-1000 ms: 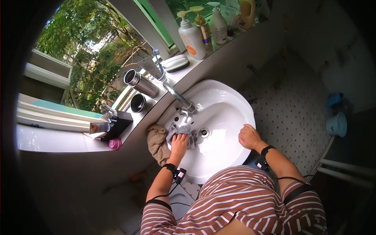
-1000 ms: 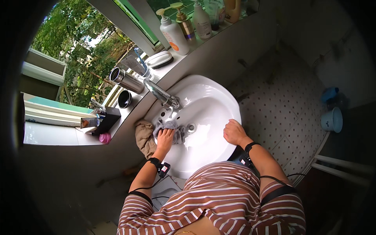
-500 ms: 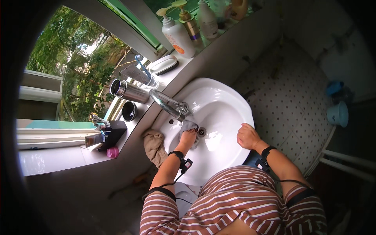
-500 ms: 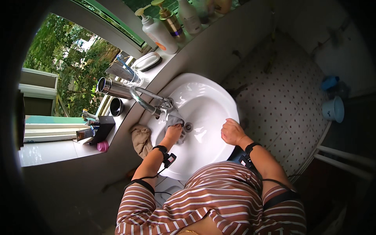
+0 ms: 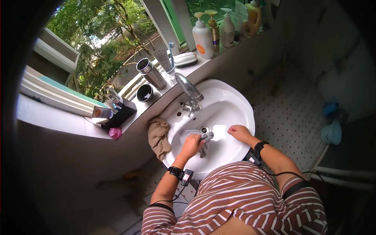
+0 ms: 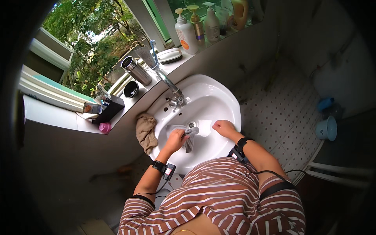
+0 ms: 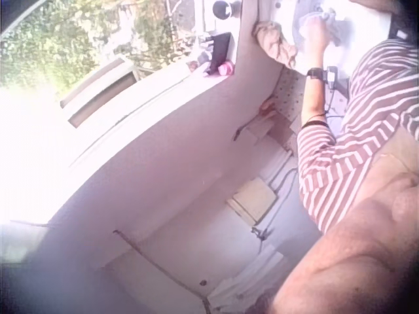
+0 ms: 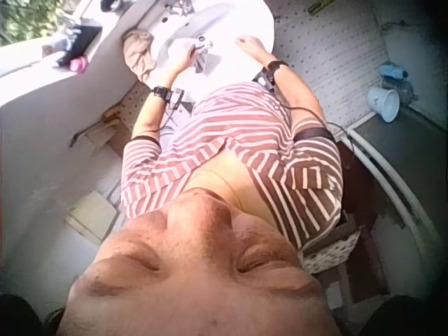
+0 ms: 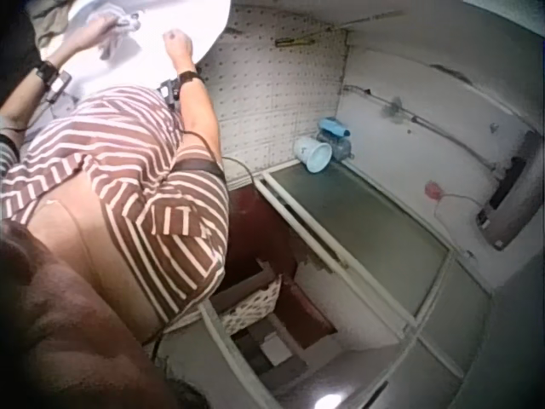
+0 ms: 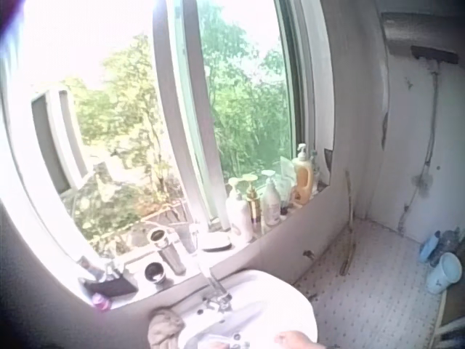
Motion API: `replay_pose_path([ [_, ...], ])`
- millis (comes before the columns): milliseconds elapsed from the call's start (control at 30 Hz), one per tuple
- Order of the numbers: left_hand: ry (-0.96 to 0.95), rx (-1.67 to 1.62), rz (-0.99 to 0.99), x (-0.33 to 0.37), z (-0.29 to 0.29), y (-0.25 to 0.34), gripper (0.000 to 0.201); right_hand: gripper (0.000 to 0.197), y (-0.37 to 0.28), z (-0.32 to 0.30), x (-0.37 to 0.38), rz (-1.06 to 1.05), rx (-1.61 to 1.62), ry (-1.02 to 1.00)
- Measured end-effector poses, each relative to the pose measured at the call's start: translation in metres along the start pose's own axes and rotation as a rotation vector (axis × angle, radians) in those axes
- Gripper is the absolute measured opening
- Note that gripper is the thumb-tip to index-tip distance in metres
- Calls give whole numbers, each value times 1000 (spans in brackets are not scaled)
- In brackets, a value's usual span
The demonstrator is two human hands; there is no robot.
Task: Cleaning the sink and washing a cleaning cloth in a bathroom.
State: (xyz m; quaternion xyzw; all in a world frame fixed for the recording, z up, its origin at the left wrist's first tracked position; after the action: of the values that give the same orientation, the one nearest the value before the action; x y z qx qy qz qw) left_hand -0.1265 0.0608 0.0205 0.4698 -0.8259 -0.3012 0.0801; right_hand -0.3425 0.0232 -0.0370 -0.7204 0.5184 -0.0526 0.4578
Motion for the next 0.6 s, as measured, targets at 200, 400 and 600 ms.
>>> replay_pose_path([
  [200,312,-77,219,-9,-40,71,23,39,-59,13,18,78,861,-222],
  [400,294,79,258,-5,-33,84,28,35,-46,19,27,297,526,-596],
  [600,461,-13,-66,-11,-41,80,37,15,-42,-18,47,20,1161,-369],
])
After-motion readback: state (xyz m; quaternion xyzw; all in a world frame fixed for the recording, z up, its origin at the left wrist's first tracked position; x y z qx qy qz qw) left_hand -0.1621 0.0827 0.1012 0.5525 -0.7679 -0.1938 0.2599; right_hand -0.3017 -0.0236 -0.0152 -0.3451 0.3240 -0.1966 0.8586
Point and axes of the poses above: each hand's wrist, its own x-axis towards the middle knuckle, its own z-axis out of the palm, y = z × x, the point moved 8 cm from there along x, towards the middle knuckle, and after that the axes turned 15 degrees about -y, right-handed, at the moved point
